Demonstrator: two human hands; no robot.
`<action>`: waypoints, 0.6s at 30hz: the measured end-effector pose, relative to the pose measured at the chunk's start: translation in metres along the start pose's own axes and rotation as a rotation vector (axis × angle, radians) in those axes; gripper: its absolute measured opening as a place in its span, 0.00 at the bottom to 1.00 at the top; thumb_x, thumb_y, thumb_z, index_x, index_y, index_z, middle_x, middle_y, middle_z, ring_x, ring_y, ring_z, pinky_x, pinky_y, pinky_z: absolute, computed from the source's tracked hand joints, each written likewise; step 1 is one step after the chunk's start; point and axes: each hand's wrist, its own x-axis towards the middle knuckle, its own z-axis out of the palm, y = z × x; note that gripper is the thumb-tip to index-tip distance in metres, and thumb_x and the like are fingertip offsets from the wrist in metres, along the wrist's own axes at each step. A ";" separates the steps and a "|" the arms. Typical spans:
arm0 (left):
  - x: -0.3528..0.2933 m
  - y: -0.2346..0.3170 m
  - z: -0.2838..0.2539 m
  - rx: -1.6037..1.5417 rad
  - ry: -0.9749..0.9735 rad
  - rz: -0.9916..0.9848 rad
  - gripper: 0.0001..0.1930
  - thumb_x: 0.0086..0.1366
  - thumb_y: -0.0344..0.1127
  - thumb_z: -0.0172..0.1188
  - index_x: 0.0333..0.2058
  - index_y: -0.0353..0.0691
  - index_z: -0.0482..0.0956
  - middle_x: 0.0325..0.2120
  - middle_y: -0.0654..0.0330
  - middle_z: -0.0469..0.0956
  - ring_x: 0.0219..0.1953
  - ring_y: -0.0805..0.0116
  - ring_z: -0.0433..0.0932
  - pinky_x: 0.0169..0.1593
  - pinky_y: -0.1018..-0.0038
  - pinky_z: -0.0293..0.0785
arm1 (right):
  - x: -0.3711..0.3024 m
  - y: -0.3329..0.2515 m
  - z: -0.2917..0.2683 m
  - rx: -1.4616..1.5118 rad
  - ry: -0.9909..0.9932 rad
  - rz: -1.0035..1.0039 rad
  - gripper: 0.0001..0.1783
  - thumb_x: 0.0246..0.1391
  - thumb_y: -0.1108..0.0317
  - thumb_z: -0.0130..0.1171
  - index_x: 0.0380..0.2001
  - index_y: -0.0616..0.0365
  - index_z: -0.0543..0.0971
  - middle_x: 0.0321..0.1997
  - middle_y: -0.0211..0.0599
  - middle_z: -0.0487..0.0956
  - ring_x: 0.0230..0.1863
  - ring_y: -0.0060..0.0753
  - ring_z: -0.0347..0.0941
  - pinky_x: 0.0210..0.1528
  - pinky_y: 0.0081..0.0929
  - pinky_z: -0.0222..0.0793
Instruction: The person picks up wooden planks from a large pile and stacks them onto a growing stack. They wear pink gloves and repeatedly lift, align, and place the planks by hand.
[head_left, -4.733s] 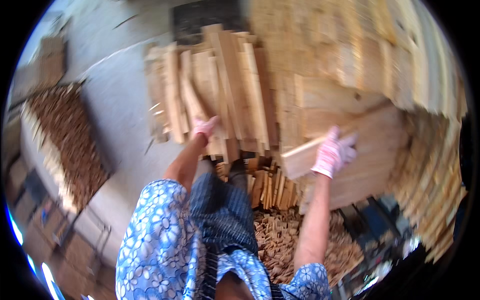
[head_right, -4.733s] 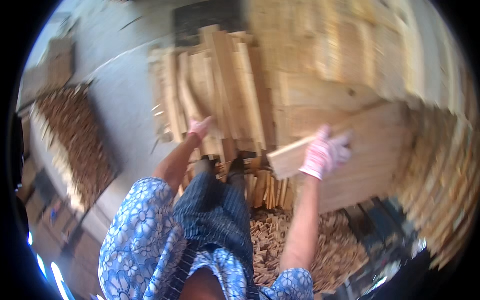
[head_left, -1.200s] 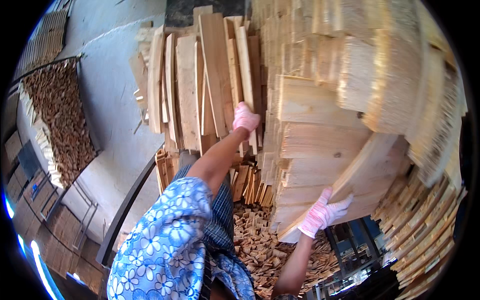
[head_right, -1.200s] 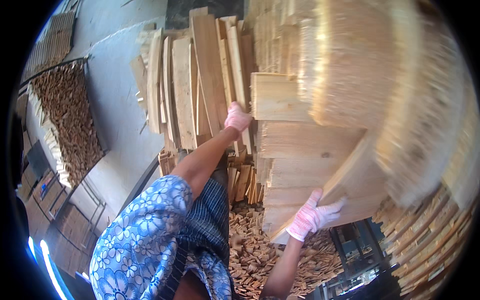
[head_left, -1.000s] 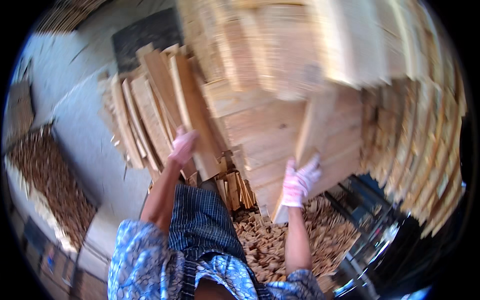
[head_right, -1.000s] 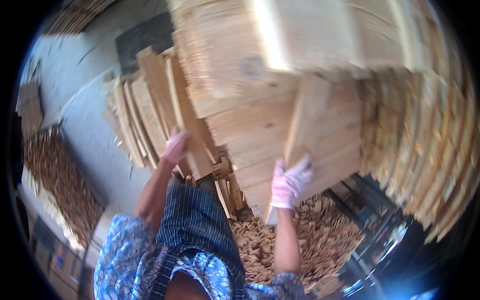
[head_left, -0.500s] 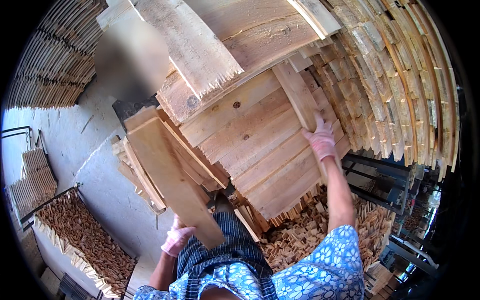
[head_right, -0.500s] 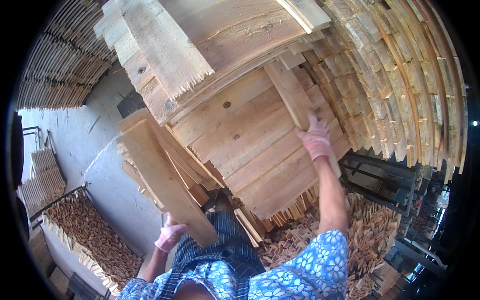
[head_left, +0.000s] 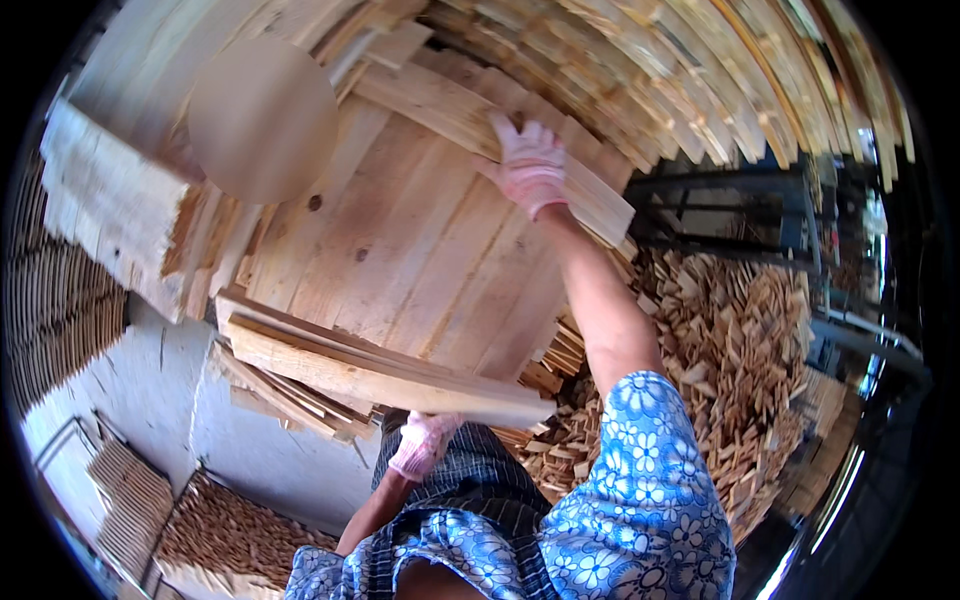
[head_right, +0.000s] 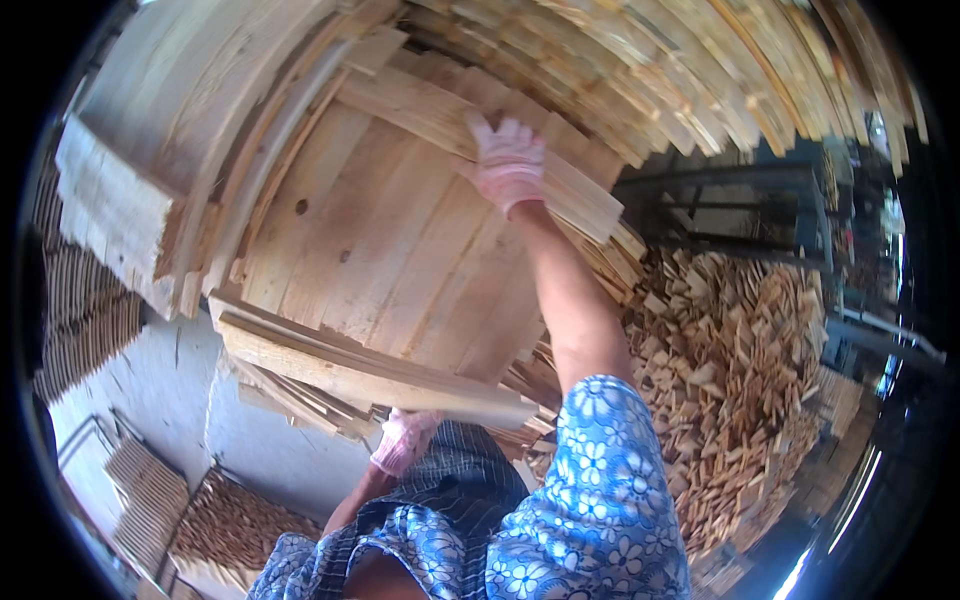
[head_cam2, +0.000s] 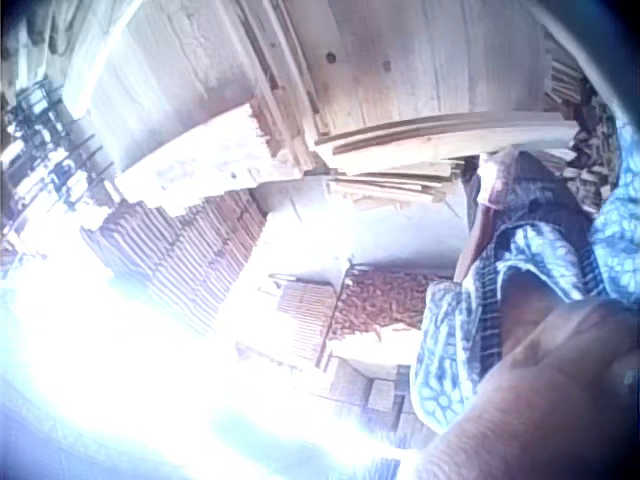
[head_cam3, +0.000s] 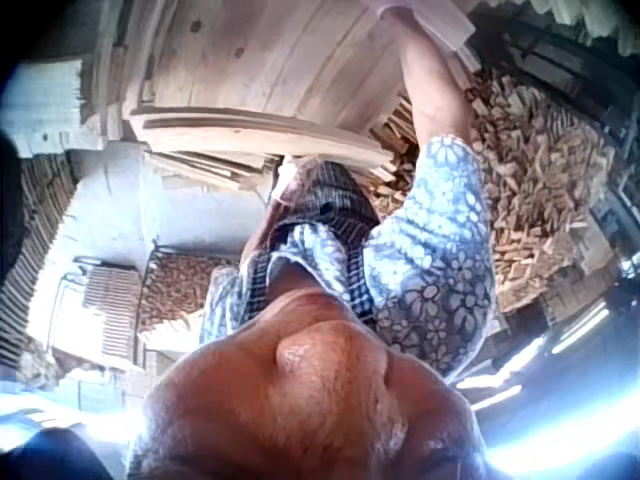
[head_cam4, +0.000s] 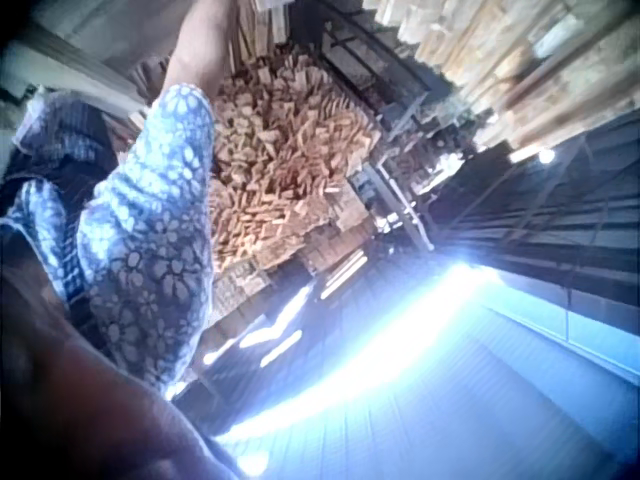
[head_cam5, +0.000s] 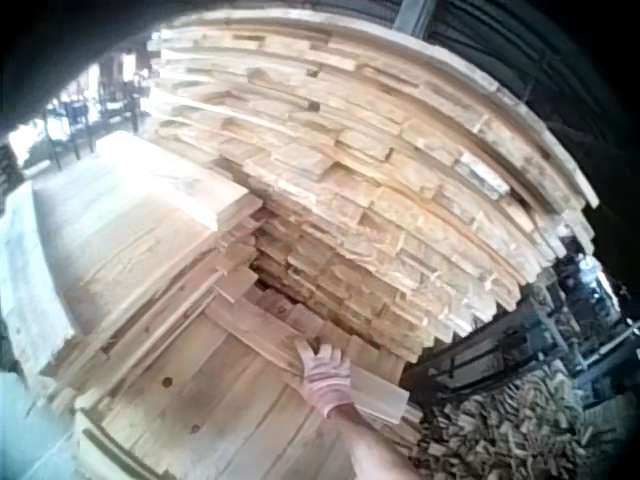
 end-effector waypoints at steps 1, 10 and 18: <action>0.012 0.006 0.006 0.083 -0.022 0.039 0.12 0.68 0.26 0.64 0.49 0.30 0.79 0.41 0.55 0.84 0.40 0.70 0.84 0.38 0.80 0.80 | -0.002 0.001 0.000 -0.015 0.014 0.002 0.48 0.55 0.29 0.59 0.74 0.34 0.62 0.60 0.53 0.72 0.61 0.56 0.69 0.64 0.55 0.62; 0.035 0.025 0.033 -0.121 0.030 -0.044 0.09 0.64 0.24 0.62 0.42 0.38 0.85 0.28 0.61 0.83 0.28 0.71 0.81 0.31 0.76 0.76 | -0.010 0.003 -0.025 0.077 -0.082 -0.063 0.42 0.58 0.35 0.60 0.70 0.43 0.68 0.62 0.55 0.72 0.62 0.60 0.69 0.62 0.57 0.64; -0.001 0.066 0.054 -0.568 0.081 -0.176 0.14 0.64 0.26 0.68 0.49 0.38 0.84 0.40 0.64 0.85 0.38 0.75 0.81 0.38 0.78 0.77 | -0.275 -0.028 -0.064 0.662 -0.495 -0.491 0.56 0.51 0.26 0.62 0.70 0.55 0.60 0.63 0.57 0.68 0.61 0.60 0.69 0.63 0.54 0.69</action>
